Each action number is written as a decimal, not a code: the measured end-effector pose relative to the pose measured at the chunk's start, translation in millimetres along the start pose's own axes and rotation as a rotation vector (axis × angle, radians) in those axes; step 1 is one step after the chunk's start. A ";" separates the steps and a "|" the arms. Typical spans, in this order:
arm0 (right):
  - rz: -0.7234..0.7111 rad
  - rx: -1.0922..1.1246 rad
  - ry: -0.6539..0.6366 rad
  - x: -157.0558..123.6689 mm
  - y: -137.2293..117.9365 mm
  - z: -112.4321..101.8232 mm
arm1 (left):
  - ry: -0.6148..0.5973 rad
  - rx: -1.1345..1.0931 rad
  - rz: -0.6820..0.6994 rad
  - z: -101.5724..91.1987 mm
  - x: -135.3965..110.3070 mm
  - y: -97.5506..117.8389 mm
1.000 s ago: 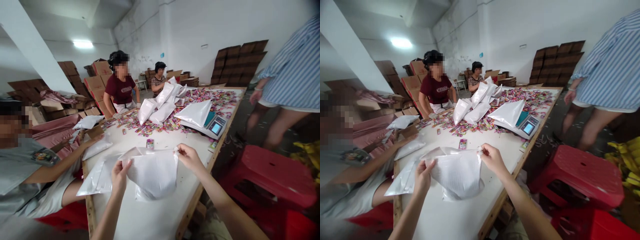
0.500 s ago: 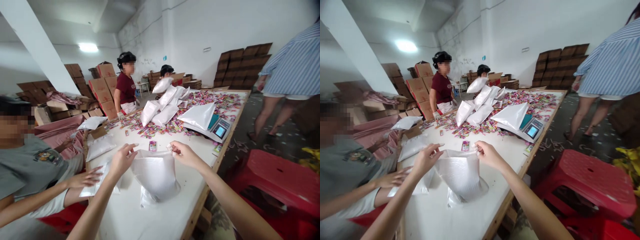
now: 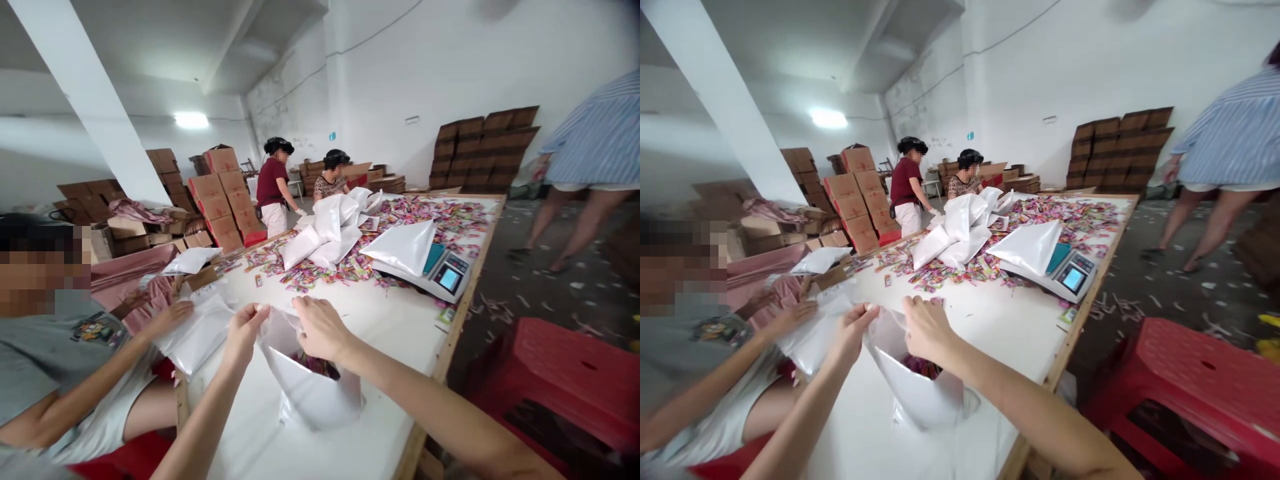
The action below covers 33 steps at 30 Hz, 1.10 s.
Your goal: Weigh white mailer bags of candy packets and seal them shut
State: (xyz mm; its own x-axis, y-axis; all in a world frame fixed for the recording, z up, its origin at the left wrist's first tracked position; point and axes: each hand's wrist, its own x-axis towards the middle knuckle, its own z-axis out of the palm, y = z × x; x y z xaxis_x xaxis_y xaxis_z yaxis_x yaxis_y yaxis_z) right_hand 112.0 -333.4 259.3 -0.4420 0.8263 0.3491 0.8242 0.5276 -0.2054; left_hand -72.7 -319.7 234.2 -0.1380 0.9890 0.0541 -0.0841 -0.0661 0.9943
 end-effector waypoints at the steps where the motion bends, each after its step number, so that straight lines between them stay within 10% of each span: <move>1: 0.029 -0.053 -0.026 0.9 2.5 -1.5 | 0.010 0.012 0.014 -2.7 -0.2 0.2; 9: 0.185 0.329 0.013 -3.8 70.0 -34.4 | -0.151 -0.223 0.193 -23.3 -21.5 -33.9; 16: 0.099 1.183 0.058 -57.6 108.7 23.6 | 0.007 0.017 0.048 -25.0 -43.6 -94.2; 21: 0.245 1.048 0.118 -70.0 78.6 54.6 | 0.072 -0.057 0.037 -17.1 -47.5 -92.1; 33: 0.272 0.893 0.467 -74.4 71.3 46.5 | 0.297 -0.215 -0.179 -49.2 -43.9 -123.3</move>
State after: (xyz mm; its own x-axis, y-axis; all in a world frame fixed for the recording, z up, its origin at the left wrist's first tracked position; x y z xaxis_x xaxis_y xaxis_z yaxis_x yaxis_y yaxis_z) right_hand 187.2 -348.1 176.2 0.0568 0.8811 0.4695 0.2299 0.4461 -0.8650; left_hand -104.8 -361.5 104.7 -0.3788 0.9081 -0.1787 -0.3325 0.0467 0.9420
